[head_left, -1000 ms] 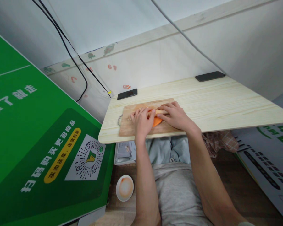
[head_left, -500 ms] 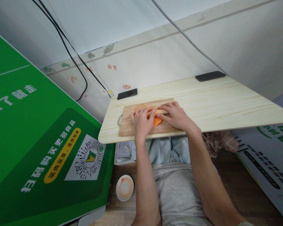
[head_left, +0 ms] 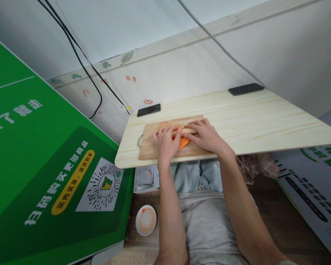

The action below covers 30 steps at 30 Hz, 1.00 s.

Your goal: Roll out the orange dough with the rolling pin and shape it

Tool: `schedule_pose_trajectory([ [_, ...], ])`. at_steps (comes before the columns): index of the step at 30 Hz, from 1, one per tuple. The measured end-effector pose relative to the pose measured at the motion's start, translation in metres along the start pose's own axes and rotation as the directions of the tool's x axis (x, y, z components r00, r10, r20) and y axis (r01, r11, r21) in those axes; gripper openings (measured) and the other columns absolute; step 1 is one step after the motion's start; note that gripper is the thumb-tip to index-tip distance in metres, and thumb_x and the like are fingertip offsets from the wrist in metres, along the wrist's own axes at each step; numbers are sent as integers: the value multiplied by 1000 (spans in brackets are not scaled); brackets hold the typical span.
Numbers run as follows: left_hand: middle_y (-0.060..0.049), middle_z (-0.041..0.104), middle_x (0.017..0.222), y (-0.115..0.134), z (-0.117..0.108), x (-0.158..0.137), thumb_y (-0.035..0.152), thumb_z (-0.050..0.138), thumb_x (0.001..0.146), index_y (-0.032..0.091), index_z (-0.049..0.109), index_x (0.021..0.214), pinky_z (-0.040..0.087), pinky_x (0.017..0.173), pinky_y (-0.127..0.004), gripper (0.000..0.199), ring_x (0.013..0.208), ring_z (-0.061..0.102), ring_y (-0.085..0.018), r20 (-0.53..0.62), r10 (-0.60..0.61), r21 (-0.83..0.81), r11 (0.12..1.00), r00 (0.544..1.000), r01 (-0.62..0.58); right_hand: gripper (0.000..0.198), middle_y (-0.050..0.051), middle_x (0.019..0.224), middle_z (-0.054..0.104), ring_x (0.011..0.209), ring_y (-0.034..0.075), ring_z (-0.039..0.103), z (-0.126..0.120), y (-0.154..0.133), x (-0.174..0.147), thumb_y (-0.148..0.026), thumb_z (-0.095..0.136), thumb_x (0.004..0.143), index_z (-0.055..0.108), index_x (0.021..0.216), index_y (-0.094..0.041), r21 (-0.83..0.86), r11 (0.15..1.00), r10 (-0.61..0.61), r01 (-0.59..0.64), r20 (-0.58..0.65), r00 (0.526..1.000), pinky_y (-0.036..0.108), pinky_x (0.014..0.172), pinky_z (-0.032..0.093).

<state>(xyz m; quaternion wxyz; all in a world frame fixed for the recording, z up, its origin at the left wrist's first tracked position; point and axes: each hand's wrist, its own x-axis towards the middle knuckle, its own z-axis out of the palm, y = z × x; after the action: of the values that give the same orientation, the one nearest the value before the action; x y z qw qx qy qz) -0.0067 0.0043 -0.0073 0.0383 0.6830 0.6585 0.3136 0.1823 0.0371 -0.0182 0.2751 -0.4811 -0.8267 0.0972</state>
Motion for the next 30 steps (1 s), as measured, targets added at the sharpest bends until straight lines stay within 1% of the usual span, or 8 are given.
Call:
schedule_pose_trajectory([
  [16,-3,84,127,0,0,0,43,61,113,29,81,109,37,117,-49,25,124,67,-29,-4,8,-6,1000,1000,-8,45,16,138,76,136,44,57,-1,-3,1,-54,61,106,79,135,-24,5,1000,10,-10,-17,1000,65,111,54],
  [23,-4,84,128,0,0,0,42,61,113,29,81,110,37,118,-50,24,126,67,-29,-3,8,-7,1000,1000,-8,46,16,138,76,137,43,56,-1,-3,0,-55,61,107,79,136,-24,-1,1000,13,-13,-10,1000,64,112,53],
  [30,-2,83,132,2,-1,-1,41,62,113,29,82,110,36,117,-49,24,126,67,-28,-6,-2,-13,1000,1000,2,46,16,138,77,137,43,57,1,-3,0,-54,61,108,80,134,-21,3,1000,9,-9,-31,999,63,113,54],
])
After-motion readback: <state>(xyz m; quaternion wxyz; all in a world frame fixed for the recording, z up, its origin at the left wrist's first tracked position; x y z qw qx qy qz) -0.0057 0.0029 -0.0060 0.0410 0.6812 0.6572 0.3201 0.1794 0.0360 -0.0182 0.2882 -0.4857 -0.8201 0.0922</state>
